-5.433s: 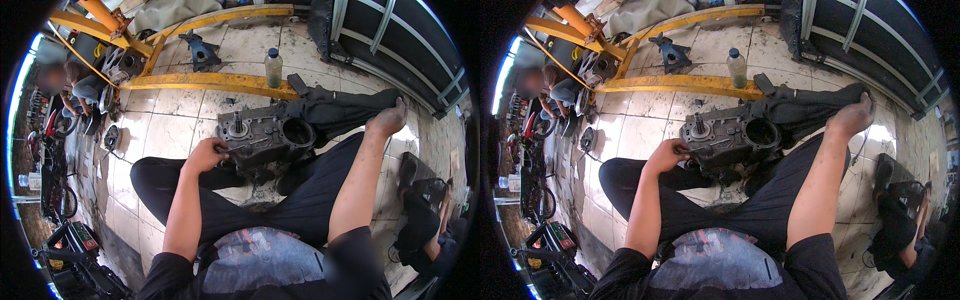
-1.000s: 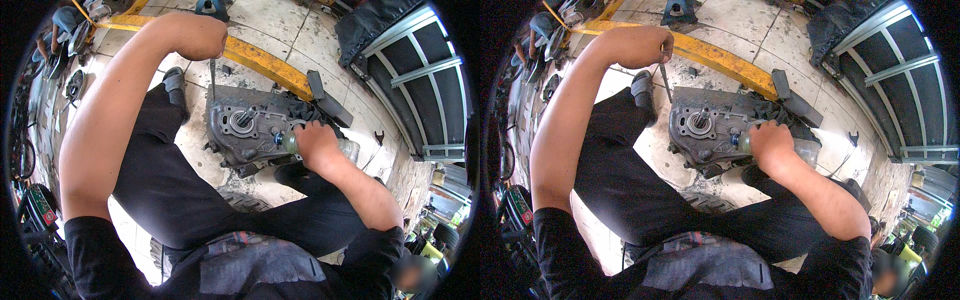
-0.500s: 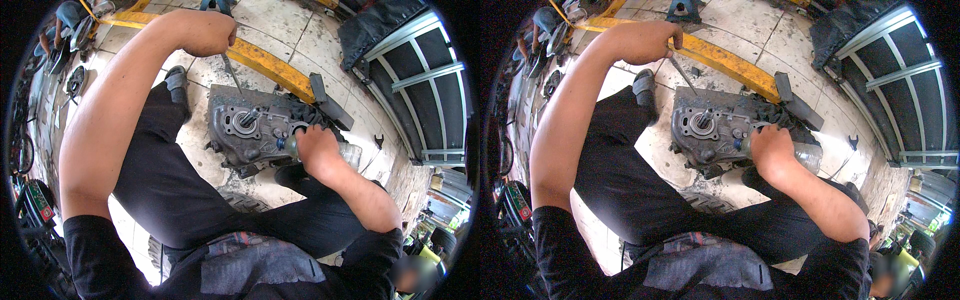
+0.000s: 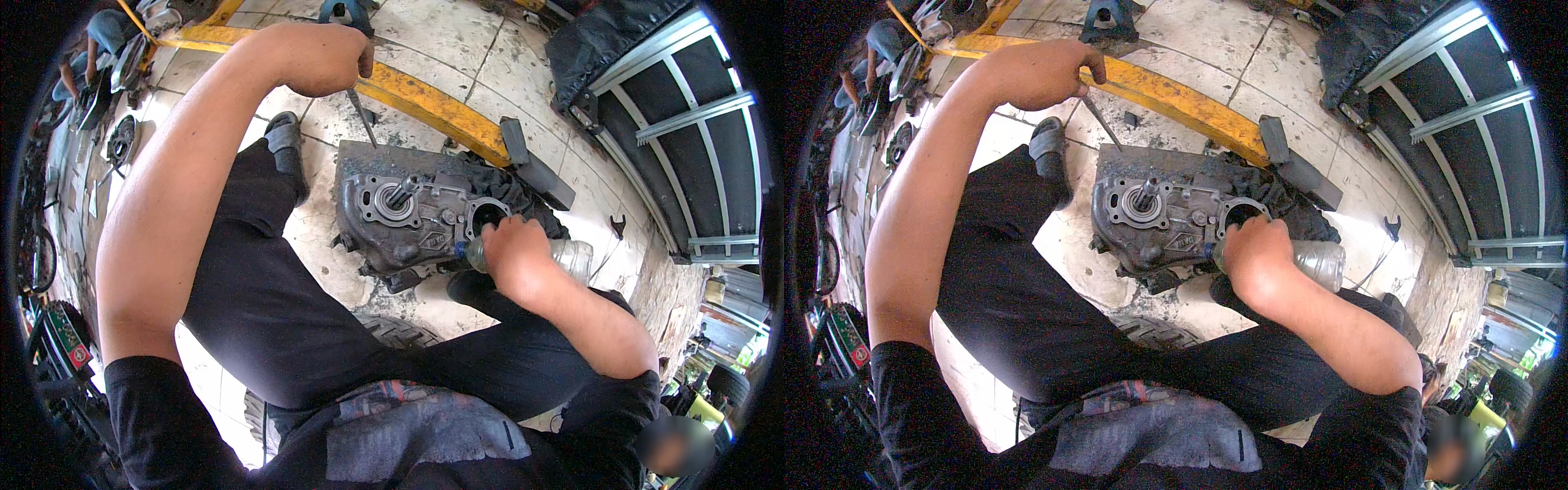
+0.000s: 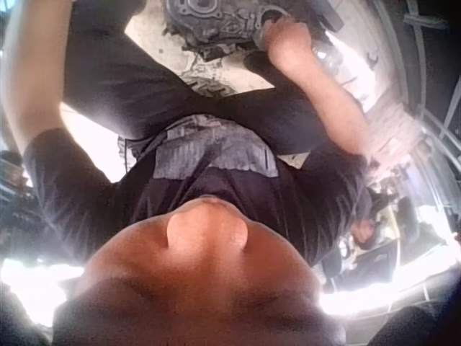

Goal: The person sits on the floor and works on a disassembled engine block. They use a screwdriver to manipulate internal components and a rag to wipe grease from the casing. The person also pours liquid from a bottle into the engine and continues to clean and adjust parts with the screwdriver.

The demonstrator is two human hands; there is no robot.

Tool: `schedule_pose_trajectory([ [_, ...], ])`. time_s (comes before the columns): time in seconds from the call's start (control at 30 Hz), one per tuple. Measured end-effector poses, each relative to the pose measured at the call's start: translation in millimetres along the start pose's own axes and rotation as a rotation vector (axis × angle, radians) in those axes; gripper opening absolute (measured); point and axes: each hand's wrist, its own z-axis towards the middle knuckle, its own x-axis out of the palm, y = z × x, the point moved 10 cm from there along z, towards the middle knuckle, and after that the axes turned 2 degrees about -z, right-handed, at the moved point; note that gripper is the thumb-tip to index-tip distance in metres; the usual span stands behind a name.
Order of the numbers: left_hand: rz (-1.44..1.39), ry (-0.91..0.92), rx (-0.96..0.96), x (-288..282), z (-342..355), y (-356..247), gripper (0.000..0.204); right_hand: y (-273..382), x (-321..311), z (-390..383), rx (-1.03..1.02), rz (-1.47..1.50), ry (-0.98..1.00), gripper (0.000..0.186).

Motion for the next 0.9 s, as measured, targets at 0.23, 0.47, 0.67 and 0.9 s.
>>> schedule_pose_trajectory([
  [0.23, -0.012, 0.049, -0.039, -2, -6, -1, 0.031, -23, -14, 0, 0.118, -0.069, -0.056, 0.029],
  [0.47, -0.01, 0.048, -0.018, -6, -7, -1, 0.03, -48, -11, 12, 0.2, -0.009, -0.125, 0.03],
  [0.67, 0.016, 0.101, -0.124, -8, -4, 19, 0.029, -125, -39, 25, 0.124, 0.635, -0.676, 0.068],
  [0.9, -0.004, 0.144, -0.058, 6, 6, 30, 0.033, -170, -88, 99, 0.131, 1.154, -0.936, 0.075],
])
